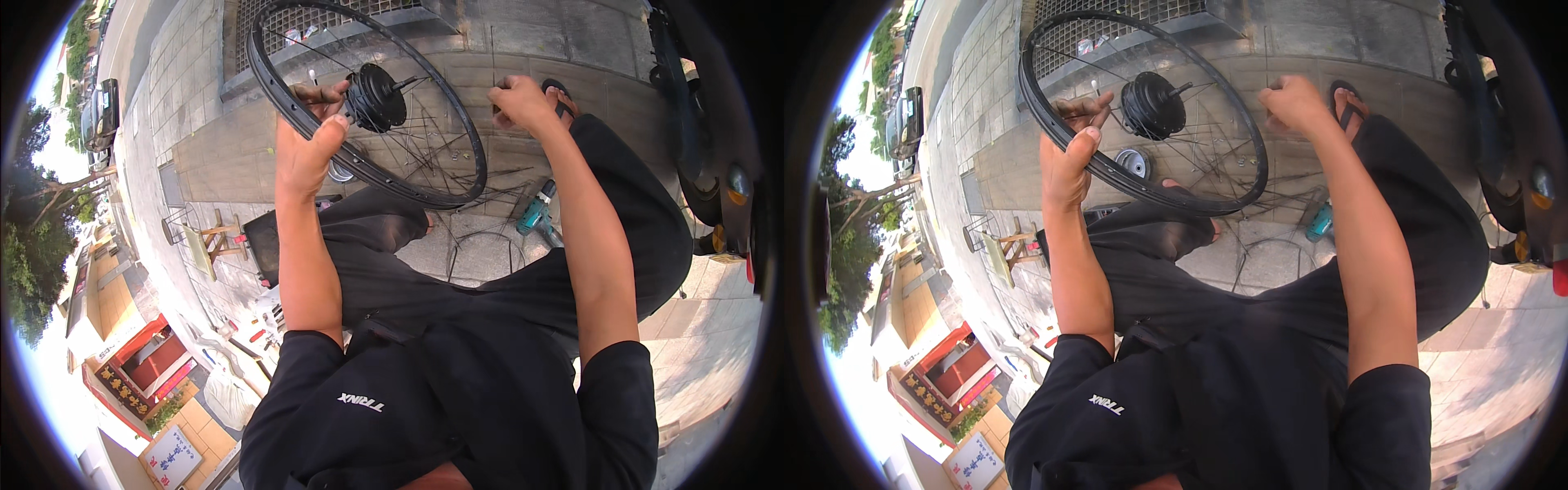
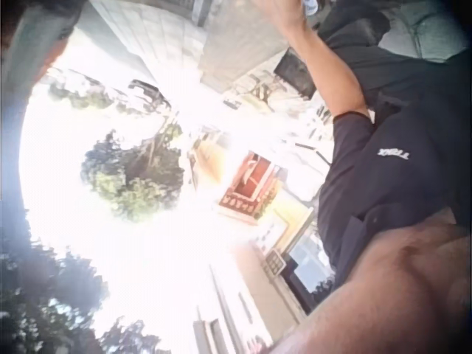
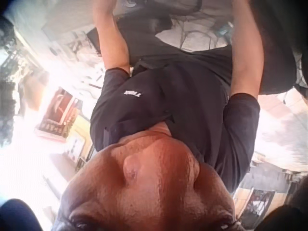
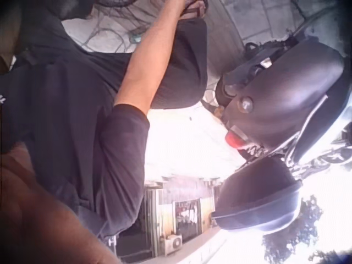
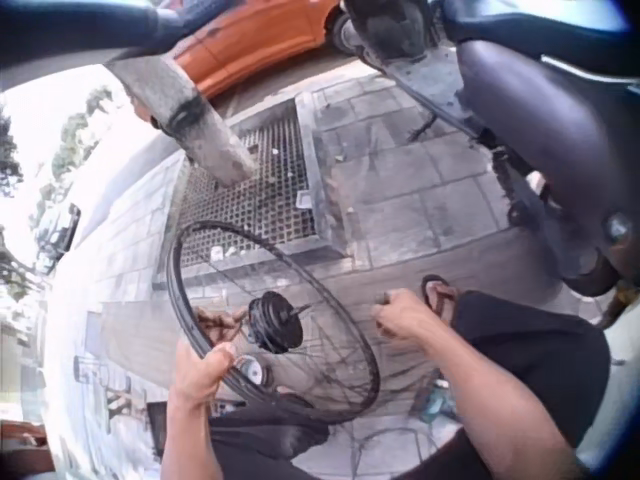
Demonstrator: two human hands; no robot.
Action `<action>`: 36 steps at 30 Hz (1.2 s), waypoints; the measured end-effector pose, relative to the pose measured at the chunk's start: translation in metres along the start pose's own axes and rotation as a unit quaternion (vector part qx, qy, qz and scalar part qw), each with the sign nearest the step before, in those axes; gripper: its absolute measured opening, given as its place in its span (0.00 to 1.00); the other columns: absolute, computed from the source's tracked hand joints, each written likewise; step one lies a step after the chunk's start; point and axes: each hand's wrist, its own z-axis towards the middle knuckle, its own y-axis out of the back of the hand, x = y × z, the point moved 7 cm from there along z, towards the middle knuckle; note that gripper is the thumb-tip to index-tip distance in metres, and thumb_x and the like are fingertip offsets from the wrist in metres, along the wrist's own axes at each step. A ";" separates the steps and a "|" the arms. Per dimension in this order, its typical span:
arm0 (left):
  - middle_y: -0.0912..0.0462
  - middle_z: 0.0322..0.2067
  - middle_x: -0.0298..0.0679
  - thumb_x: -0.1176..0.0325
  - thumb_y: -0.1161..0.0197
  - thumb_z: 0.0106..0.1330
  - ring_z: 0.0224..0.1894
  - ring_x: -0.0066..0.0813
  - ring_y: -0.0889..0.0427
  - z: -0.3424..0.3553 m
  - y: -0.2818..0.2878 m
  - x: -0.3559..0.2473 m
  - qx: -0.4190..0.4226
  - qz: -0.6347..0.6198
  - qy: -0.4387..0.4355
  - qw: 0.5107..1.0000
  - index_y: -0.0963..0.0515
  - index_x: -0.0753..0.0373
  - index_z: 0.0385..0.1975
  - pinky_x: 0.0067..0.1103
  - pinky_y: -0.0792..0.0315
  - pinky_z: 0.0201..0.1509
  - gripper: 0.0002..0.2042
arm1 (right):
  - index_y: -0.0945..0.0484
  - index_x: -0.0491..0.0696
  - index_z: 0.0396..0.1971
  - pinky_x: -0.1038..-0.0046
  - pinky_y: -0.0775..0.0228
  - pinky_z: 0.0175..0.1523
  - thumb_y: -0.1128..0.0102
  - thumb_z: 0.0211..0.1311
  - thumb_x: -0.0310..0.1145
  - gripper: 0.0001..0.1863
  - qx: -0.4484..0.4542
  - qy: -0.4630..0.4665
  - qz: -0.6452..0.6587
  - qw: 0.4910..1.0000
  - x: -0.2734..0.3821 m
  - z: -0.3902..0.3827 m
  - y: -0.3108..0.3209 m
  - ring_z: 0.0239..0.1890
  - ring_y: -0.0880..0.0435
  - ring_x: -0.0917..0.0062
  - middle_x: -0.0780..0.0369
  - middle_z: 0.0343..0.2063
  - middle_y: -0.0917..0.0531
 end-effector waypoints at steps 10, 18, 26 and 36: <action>0.20 0.51 0.50 0.71 0.32 0.58 0.73 0.67 0.31 0.007 0.013 -0.003 -0.003 -0.036 0.011 0.999 0.31 0.64 0.54 0.54 0.39 0.79 0.24 | 0.19 0.40 0.41 0.69 0.15 0.45 0.37 0.75 0.32 0.09 0.024 0.079 0.475 0.876 0.018 0.023 -0.122 0.38 0.08 0.71 0.57 0.37 0.11; 0.20 0.50 0.50 0.70 0.30 0.54 0.71 0.66 0.29 0.013 0.008 -0.005 -0.016 -0.052 0.014 0.998 0.29 0.61 0.50 0.54 0.39 0.79 0.23 | 0.20 0.41 0.41 0.70 0.16 0.43 0.38 0.76 0.32 0.09 0.019 0.033 0.512 0.858 0.004 0.039 -0.145 0.37 0.08 0.72 0.57 0.37 0.11; 0.19 0.50 0.50 0.70 0.32 0.54 0.71 0.65 0.29 0.014 0.000 -0.008 -0.028 -0.042 0.018 0.999 0.30 0.61 0.50 0.53 0.38 0.79 0.23 | 0.18 0.42 0.41 0.70 0.16 0.41 0.38 0.76 0.33 0.08 0.046 0.024 0.490 0.870 0.010 0.049 -0.156 0.36 0.08 0.74 0.59 0.37 0.10; 0.19 0.49 0.50 0.69 0.30 0.54 0.71 0.64 0.29 0.013 -0.002 -0.006 -0.029 -0.047 0.013 0.998 0.31 0.61 0.51 0.52 0.38 0.79 0.24 | 0.16 0.42 0.46 0.74 0.19 0.37 0.35 0.74 0.33 0.10 0.064 0.096 0.433 0.894 0.015 0.047 -0.151 0.34 0.10 0.76 0.60 0.39 0.10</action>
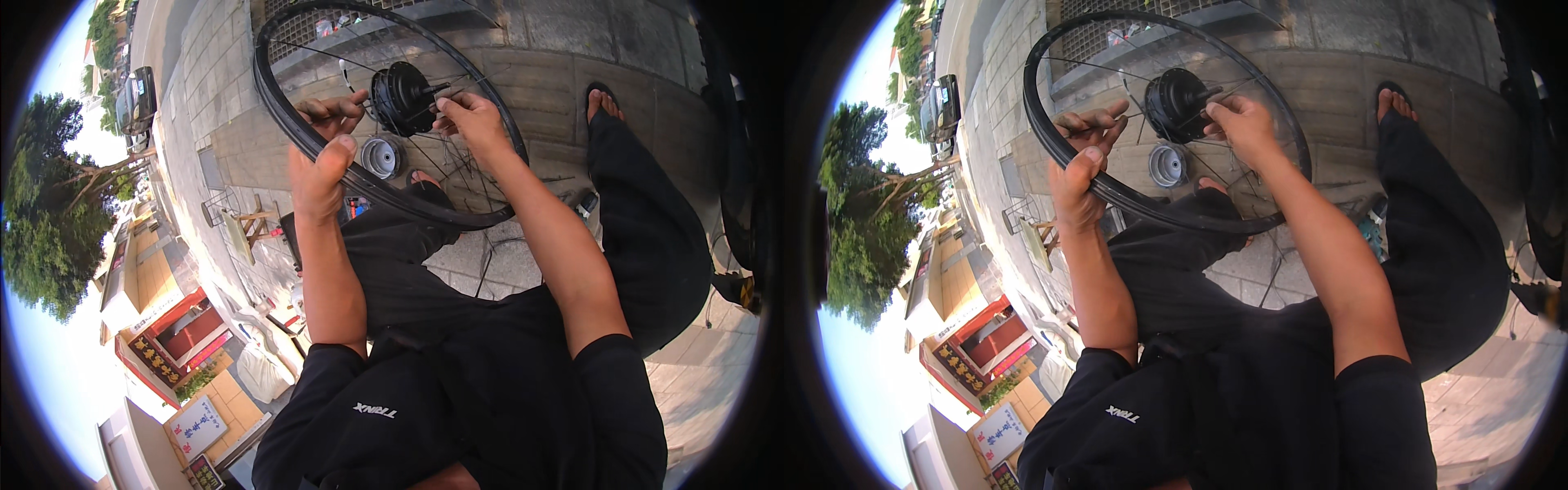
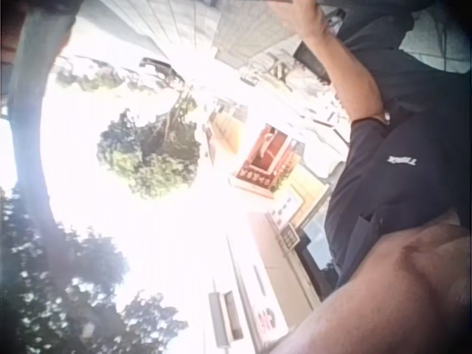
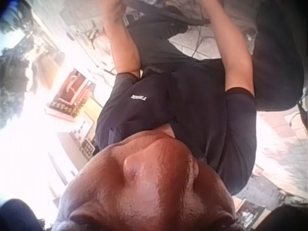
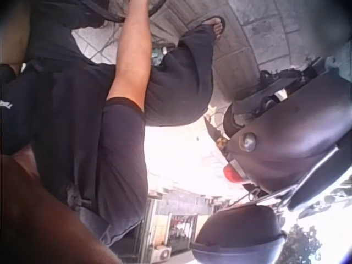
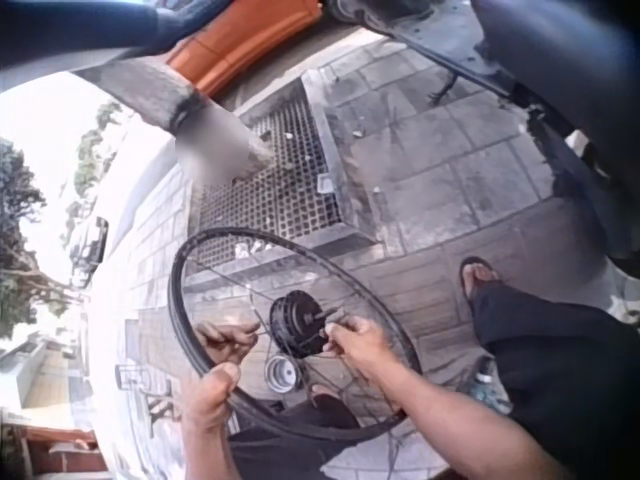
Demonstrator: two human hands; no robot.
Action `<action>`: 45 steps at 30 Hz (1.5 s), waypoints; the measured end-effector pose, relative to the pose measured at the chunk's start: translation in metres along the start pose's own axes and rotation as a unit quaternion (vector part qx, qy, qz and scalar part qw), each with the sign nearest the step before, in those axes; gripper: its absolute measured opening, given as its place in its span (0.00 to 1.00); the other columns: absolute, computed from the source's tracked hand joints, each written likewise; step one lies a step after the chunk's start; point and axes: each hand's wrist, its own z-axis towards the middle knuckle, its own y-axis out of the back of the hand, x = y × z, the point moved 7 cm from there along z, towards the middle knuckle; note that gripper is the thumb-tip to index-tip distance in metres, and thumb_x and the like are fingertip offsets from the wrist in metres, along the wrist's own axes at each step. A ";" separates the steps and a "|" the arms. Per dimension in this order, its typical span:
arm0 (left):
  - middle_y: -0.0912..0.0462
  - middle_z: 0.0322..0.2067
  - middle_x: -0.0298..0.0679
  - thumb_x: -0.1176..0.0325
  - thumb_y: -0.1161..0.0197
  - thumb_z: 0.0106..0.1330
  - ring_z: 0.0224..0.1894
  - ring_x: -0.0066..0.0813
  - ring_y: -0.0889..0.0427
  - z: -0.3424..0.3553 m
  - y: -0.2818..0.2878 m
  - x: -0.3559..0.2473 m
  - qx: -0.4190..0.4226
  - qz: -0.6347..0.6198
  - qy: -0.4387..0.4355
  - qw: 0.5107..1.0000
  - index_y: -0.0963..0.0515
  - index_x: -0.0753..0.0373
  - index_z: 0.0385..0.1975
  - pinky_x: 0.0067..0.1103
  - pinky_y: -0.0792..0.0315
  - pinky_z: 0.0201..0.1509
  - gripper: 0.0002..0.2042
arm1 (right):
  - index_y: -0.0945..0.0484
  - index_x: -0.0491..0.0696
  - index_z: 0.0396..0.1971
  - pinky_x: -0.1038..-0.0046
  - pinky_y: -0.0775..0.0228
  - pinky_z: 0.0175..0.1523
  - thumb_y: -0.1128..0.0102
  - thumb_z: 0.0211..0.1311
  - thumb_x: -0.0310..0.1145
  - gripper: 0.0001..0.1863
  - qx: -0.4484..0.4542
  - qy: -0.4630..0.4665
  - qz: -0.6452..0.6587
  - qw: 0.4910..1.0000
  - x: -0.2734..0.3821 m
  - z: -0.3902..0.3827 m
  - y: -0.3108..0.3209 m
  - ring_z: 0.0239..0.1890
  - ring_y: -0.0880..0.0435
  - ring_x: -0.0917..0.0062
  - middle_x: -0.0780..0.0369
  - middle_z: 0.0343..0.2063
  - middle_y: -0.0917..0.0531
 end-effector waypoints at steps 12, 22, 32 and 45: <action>0.21 0.49 0.51 0.73 0.33 0.58 0.69 0.60 0.27 0.000 -0.011 0.004 0.024 0.005 -0.013 1.000 0.33 0.59 0.52 0.53 0.40 0.79 0.22 | 0.20 0.44 0.47 0.73 0.26 0.27 0.30 0.70 0.44 0.18 0.060 -0.167 -0.107 0.978 0.003 -0.001 -0.027 0.24 0.19 0.80 0.64 0.31 0.16; 0.21 0.49 0.51 0.72 0.34 0.58 0.69 0.59 0.26 0.000 -0.014 0.002 0.012 0.015 -0.009 1.000 0.34 0.60 0.51 0.51 0.38 0.78 0.22 | 0.22 0.46 0.46 0.72 0.25 0.27 0.45 0.81 0.47 0.18 -0.096 0.017 0.050 0.994 0.021 0.014 0.030 0.23 0.22 0.80 0.64 0.28 0.19; 0.22 0.49 0.46 0.72 0.32 0.58 0.67 0.47 0.25 0.003 -0.019 0.000 -0.001 0.022 0.017 1.000 0.35 0.64 0.55 0.42 0.37 0.76 0.25 | 0.18 0.43 0.40 0.75 0.26 0.27 0.34 0.73 0.43 0.16 0.054 -0.101 -0.218 0.969 0.019 -0.004 -0.004 0.24 0.19 0.81 0.63 0.30 0.16; 0.21 0.46 0.39 0.69 0.29 0.59 0.49 0.25 0.21 0.003 -0.029 0.000 -0.018 0.049 0.020 0.998 0.30 0.65 0.49 0.27 0.25 0.57 0.21 | 0.12 0.37 0.37 0.59 0.21 0.51 0.39 0.66 0.43 0.21 0.083 0.031 -0.617 0.782 0.074 -0.014 -0.032 0.44 0.10 0.57 0.46 0.35 0.11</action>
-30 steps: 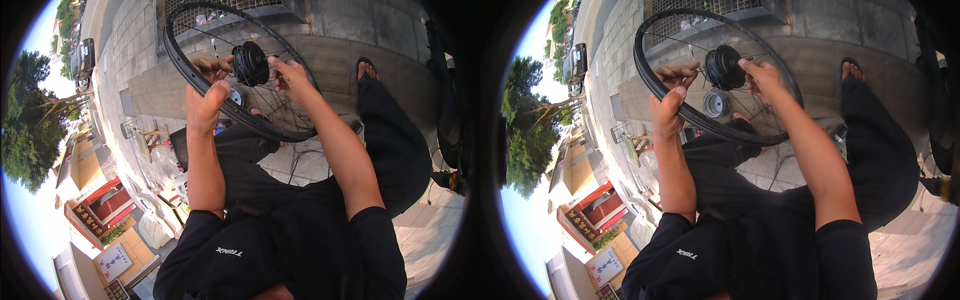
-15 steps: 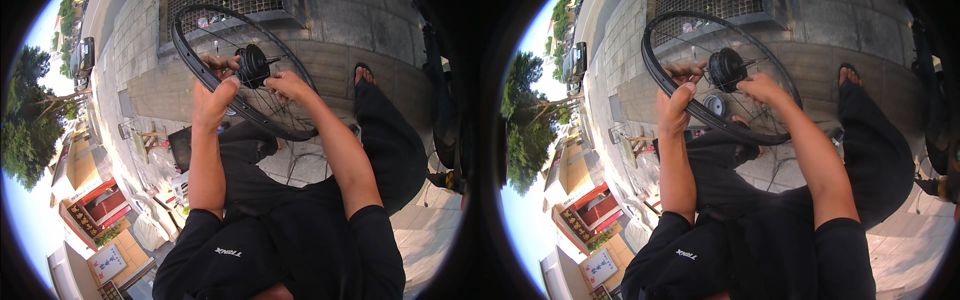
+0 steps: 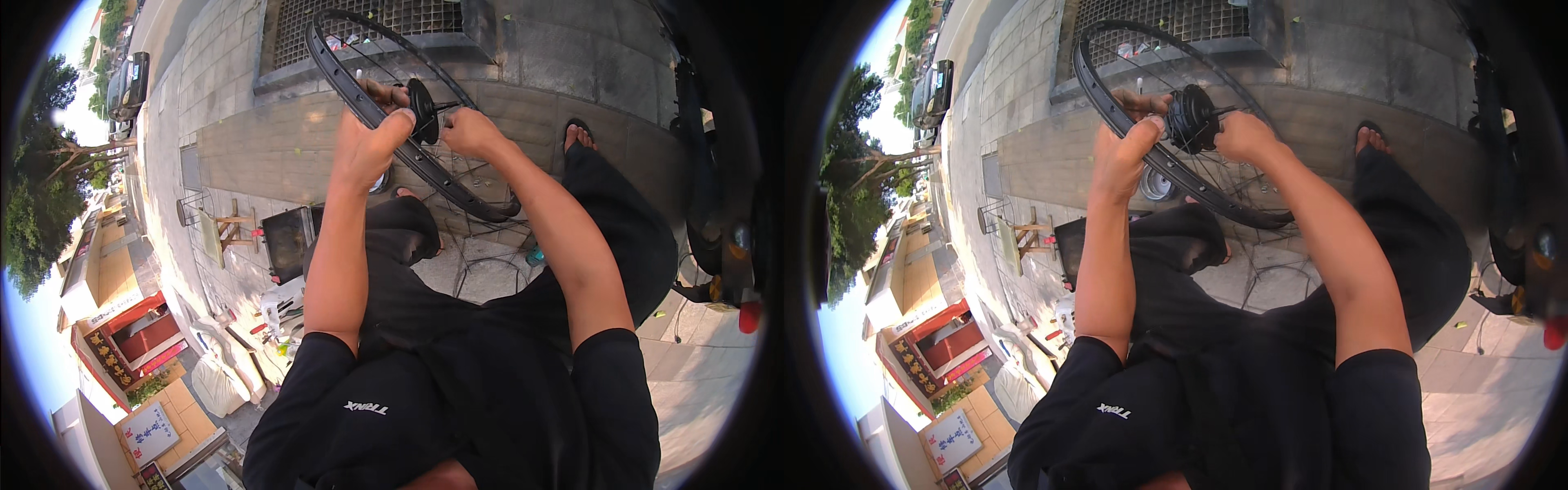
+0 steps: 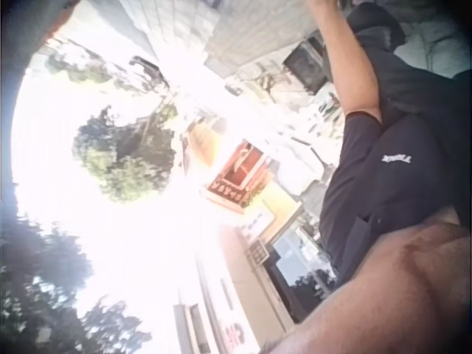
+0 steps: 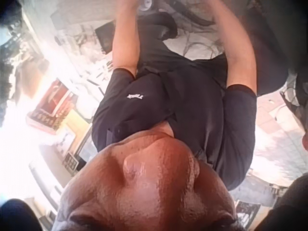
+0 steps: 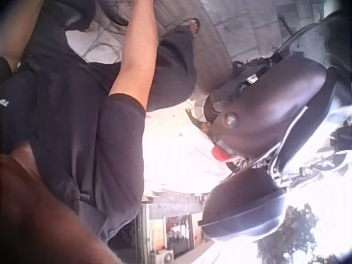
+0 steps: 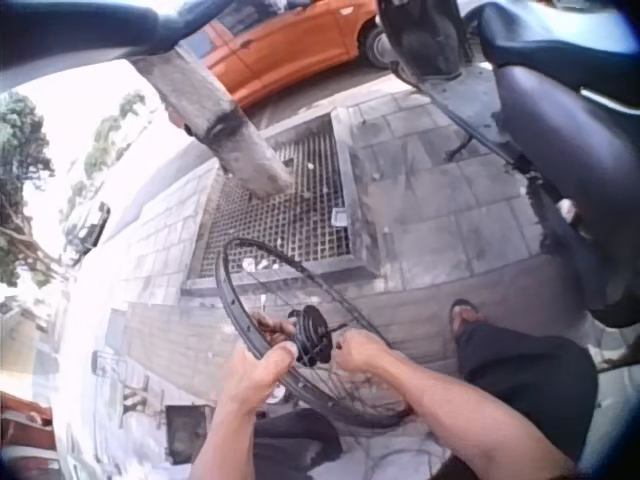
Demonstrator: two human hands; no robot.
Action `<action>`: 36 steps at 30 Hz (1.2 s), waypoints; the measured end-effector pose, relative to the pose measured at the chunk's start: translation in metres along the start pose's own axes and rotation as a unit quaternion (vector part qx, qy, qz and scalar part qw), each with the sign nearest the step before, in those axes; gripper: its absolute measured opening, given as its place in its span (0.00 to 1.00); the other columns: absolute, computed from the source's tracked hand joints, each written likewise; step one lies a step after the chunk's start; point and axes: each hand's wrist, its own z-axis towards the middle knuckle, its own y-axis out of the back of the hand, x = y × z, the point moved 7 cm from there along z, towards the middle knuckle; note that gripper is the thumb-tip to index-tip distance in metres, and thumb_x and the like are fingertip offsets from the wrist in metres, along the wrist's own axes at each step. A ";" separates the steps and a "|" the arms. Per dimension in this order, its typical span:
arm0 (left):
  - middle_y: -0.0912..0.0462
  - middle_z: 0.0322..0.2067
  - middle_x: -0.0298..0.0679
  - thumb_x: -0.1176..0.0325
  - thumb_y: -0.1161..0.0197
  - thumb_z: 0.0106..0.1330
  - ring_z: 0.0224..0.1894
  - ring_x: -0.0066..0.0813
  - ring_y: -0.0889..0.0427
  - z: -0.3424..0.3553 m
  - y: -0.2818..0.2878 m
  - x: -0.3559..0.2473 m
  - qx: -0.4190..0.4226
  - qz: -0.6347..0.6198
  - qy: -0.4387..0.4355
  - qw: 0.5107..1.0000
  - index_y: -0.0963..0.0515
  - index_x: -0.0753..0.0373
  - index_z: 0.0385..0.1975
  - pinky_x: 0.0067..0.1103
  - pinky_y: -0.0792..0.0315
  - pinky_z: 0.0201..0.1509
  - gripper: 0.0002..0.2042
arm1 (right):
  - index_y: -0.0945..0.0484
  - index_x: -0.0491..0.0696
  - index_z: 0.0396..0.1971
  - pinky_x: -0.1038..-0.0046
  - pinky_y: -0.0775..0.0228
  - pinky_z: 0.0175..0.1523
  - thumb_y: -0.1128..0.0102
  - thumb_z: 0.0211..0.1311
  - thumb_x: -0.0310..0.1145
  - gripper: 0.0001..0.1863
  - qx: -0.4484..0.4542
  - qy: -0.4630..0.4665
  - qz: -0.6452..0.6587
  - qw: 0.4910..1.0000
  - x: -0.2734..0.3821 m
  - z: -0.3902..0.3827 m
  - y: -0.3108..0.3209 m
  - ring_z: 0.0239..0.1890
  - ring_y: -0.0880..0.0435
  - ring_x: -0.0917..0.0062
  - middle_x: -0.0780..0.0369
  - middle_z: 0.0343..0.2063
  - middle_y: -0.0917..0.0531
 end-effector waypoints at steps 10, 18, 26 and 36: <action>0.21 0.38 0.37 0.57 0.28 0.61 0.43 0.29 0.21 0.024 -0.015 -0.003 -0.037 0.137 0.005 0.990 0.24 0.67 0.46 0.28 0.26 0.49 0.22 | 0.19 0.40 0.55 0.74 0.24 0.45 0.37 0.73 0.47 0.25 0.141 0.126 0.308 0.933 0.110 -0.131 0.084 0.39 0.14 0.79 0.63 0.34 0.13; 0.15 0.51 0.51 0.39 0.32 0.71 0.54 0.37 0.17 0.001 0.048 0.030 -0.169 0.031 -0.008 0.985 0.20 0.72 0.53 0.36 0.24 0.59 0.34 | 0.18 0.38 0.50 0.72 0.26 0.41 0.31 0.70 0.41 0.21 -0.103 0.140 0.099 0.980 0.101 -0.137 0.093 0.34 0.20 0.80 0.63 0.30 0.17; 0.13 0.48 0.50 0.55 0.44 0.77 0.51 0.56 0.14 -0.053 0.068 0.170 0.013 0.598 0.015 0.801 0.17 0.62 0.51 0.47 0.23 0.56 0.18 | 0.18 0.41 0.47 0.76 0.33 0.32 0.30 0.71 0.41 0.18 -0.088 0.132 0.109 0.981 0.103 -0.124 0.082 0.26 0.27 0.86 0.70 0.25 0.21; 0.11 0.43 0.47 0.63 0.39 0.72 0.44 0.56 0.12 -0.058 0.110 0.137 0.015 0.628 0.024 0.777 0.14 0.57 0.43 0.44 0.19 0.46 0.10 | 0.19 0.42 0.45 0.77 0.34 0.27 0.30 0.71 0.41 0.16 -0.097 0.128 0.129 0.979 0.096 -0.120 0.092 0.23 0.27 0.87 0.70 0.24 0.22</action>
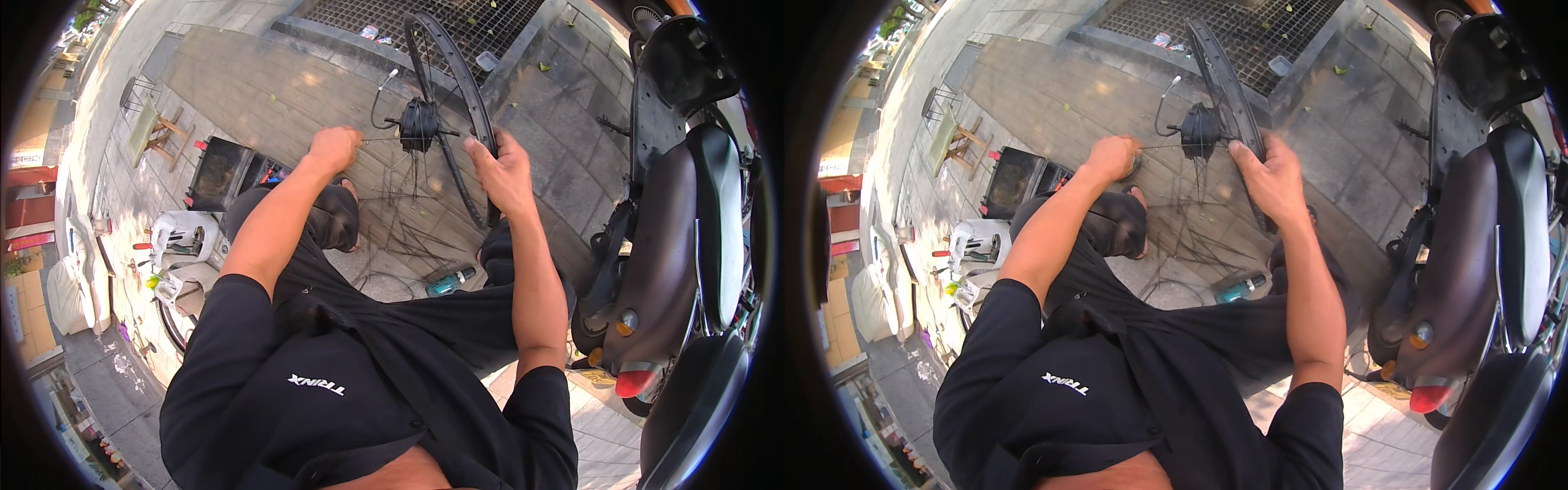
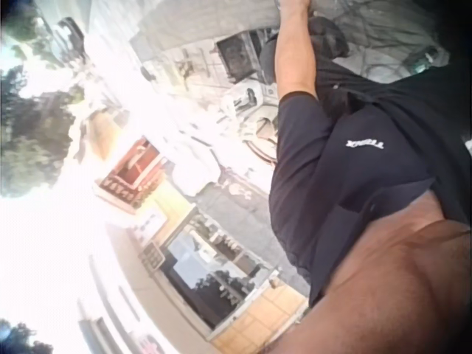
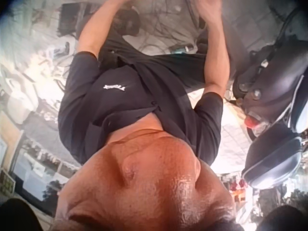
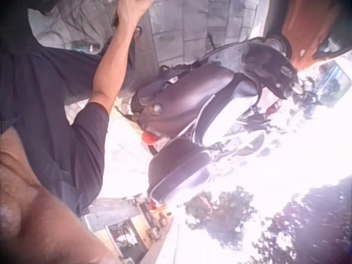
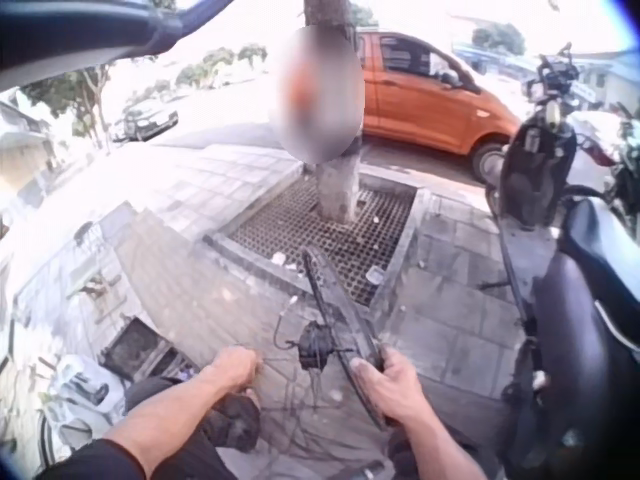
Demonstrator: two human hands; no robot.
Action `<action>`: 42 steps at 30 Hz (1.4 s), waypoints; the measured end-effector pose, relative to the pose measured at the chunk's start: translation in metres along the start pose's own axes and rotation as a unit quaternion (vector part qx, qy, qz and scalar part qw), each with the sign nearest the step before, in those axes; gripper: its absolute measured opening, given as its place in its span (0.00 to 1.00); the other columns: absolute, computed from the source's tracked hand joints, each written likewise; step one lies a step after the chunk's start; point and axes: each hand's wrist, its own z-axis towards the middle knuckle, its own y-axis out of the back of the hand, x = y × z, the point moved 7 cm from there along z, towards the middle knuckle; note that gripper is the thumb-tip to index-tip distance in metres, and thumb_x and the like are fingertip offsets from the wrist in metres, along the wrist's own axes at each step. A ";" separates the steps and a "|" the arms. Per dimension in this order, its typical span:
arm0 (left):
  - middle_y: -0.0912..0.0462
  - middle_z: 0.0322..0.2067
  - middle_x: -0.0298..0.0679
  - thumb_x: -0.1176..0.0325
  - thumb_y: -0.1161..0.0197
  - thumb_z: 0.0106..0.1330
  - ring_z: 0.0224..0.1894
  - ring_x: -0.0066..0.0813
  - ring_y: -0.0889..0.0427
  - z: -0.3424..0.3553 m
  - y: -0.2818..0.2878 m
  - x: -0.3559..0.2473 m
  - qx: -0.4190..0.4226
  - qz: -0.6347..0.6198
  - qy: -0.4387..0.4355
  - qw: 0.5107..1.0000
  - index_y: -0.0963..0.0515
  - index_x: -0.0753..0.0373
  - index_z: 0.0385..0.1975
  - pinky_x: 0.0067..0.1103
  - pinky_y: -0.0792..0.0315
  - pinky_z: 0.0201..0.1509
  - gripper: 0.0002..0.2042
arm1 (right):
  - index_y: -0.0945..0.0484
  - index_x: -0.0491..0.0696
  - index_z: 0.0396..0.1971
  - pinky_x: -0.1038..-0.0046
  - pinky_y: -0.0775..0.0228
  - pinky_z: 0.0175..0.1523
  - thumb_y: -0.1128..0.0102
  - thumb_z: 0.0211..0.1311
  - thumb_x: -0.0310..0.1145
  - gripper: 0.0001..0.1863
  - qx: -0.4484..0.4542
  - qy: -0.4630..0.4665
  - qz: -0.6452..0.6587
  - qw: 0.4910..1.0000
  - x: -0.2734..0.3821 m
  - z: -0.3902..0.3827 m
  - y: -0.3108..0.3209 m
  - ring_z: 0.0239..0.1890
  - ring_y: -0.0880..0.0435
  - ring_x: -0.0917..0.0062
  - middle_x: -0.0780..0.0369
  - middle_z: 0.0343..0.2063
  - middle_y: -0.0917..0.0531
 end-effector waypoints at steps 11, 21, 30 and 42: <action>0.17 0.32 0.38 0.65 0.29 0.65 0.31 0.43 0.13 -0.043 0.102 -0.095 -0.218 -0.114 -0.164 0.955 0.16 0.59 0.35 0.33 0.19 0.34 0.06 | 0.16 0.39 0.50 0.75 0.28 0.40 0.31 0.70 0.40 0.19 0.017 -0.047 0.002 0.999 0.012 0.011 -0.016 0.33 0.24 0.85 0.68 0.30 0.18; 0.20 0.41 0.33 0.67 0.28 0.62 0.42 0.35 0.16 -0.013 0.076 -0.161 -0.249 -0.154 -0.303 0.907 0.19 0.56 0.40 0.29 0.18 0.37 0.09 | 0.24 0.45 0.34 0.76 0.36 0.20 0.29 0.71 0.37 0.14 0.007 -0.045 0.106 0.993 0.029 0.042 -0.032 0.18 0.28 0.86 0.68 0.21 0.24; 0.17 0.45 0.39 0.76 0.32 0.67 0.43 0.44 0.13 0.030 0.084 -0.165 -0.278 -0.335 -0.241 0.868 0.17 0.60 0.47 0.33 0.16 0.44 0.10 | 0.26 0.44 0.33 0.73 0.32 0.22 0.33 0.74 0.33 0.12 -0.006 -0.060 0.281 0.958 0.038 0.073 -0.012 0.20 0.25 0.80 0.63 0.26 0.22; 0.16 0.49 0.44 0.81 0.35 0.64 0.48 0.50 0.14 0.010 0.083 -0.193 -0.231 -0.411 -0.293 0.832 0.18 0.66 0.49 0.34 0.18 0.48 0.13 | 0.24 0.39 0.44 0.72 0.33 0.22 0.43 0.71 0.27 0.08 -0.059 -0.065 0.359 0.929 0.050 0.066 -0.006 0.22 0.25 0.77 0.61 0.28 0.23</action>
